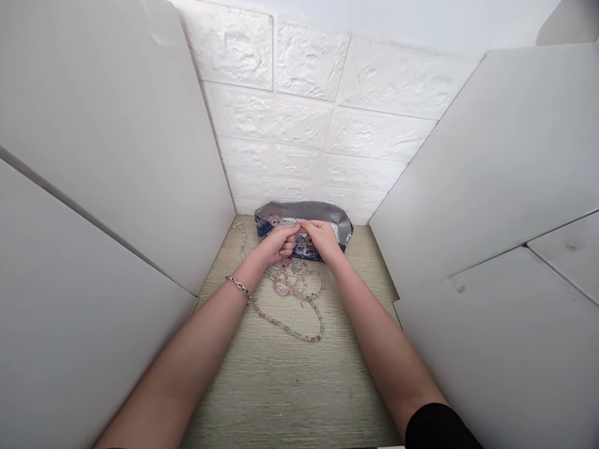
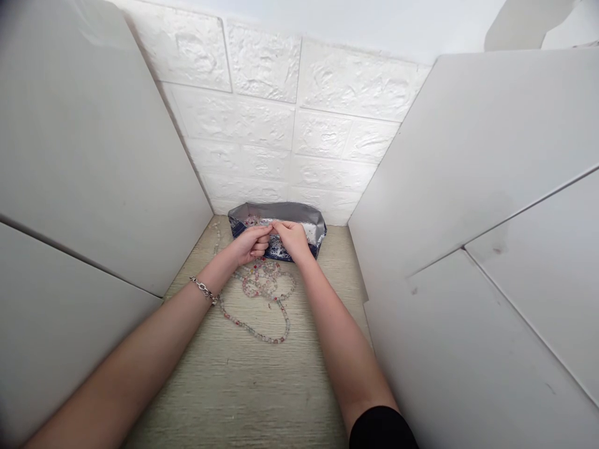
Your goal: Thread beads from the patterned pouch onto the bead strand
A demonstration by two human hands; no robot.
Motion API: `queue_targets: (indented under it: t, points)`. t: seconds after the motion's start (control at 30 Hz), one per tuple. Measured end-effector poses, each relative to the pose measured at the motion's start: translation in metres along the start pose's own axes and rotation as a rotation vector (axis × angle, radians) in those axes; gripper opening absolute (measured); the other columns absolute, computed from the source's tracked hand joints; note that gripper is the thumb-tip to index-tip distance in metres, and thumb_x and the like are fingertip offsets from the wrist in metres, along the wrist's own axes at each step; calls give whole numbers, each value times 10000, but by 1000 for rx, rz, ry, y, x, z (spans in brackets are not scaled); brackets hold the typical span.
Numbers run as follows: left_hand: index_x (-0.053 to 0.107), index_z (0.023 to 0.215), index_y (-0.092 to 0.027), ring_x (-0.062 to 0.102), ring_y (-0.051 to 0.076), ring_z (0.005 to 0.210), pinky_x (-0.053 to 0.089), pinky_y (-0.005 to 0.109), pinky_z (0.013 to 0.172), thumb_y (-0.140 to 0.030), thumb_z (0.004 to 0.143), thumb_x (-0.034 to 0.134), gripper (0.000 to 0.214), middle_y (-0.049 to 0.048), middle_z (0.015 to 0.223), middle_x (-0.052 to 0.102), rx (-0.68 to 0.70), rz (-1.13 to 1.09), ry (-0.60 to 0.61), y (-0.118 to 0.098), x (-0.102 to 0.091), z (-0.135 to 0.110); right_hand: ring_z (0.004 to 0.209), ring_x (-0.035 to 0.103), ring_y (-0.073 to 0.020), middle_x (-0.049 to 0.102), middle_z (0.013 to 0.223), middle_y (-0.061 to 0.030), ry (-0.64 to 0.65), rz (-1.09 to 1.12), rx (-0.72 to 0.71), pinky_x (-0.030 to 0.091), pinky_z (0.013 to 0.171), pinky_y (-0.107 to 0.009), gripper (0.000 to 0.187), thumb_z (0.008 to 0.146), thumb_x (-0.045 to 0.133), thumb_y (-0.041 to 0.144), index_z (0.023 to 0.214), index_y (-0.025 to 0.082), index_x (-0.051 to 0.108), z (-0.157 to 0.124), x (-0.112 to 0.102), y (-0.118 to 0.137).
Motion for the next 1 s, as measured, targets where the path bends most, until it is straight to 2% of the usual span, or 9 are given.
queue_targets:
  t: [0.1, 0.23, 0.33, 0.43, 0.57, 0.73, 1.0]
  points:
    - [465, 685, -157, 192, 0, 278, 117, 117, 267, -337, 685, 549, 199, -98, 422, 240, -13, -49, 45, -1, 1, -2, 447, 331, -70, 395, 439, 35, -71, -123, -72, 260, 450, -213, 310, 680, 456, 399, 529, 139, 534, -2, -1, 10]
    - [544, 785, -141, 356, 16, 332, 240, 128, 287, -355, 719, 478, 234, -33, 528, 453, -39, -126, 113, -4, 0, -2, 535, 434, -109, 489, 497, 5, -149, -311, -224, 317, 530, -233, 325, 714, 416, 352, 502, 146, 548, -6, -3, 28]
    - [568, 817, -129, 496, 60, 447, 335, 154, 336, -359, 738, 441, 274, 21, 646, 554, -29, -151, 138, -4, -2, -2, 566, 460, -117, 522, 535, -9, -175, -431, -373, 319, 555, -241, 332, 733, 412, 312, 467, 151, 530, -12, -4, 43]
    - [581, 834, -121, 550, 90, 527, 363, 168, 362, -365, 749, 426, 301, 45, 704, 590, -33, -152, 154, -3, -4, -2, 579, 458, -115, 517, 552, -9, -207, -471, -483, 320, 575, -246, 314, 746, 409, 283, 495, 155, 547, -18, -7, 59]
    - [594, 830, -107, 523, 76, 485, 340, 161, 352, -357, 745, 438, 306, 40, 652, 586, -41, -158, 152, -3, -4, -4, 628, 460, -116, 507, 597, -6, -241, -396, -521, 334, 620, -254, 286, 774, 396, 292, 640, 153, 607, -28, -14, 80]
    - [597, 794, -101, 369, 31, 336, 227, 146, 298, -368, 723, 472, 303, 3, 515, 518, -34, -133, 160, -3, -4, -4, 619, 475, -96, 460, 575, 16, -309, -191, -507, 355, 574, -228, 312, 792, 377, 371, 809, 165, 610, -44, -29, 111]
    - [587, 746, -123, 236, 19, 275, 143, 147, 295, -363, 720, 479, 264, -55, 374, 349, -34, -115, 188, -2, -4, -4, 459, 424, -56, 350, 474, 42, -416, -87, -705, 327, 451, -206, 275, 806, 411, 367, 746, 180, 603, -73, -37, 144]
Point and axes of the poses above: each hand's wrist, its own z-axis towards the middle knuckle, its own x-axis out of the palm, y = z × x, the point moved 2 cm from there along z, towards the middle knuckle
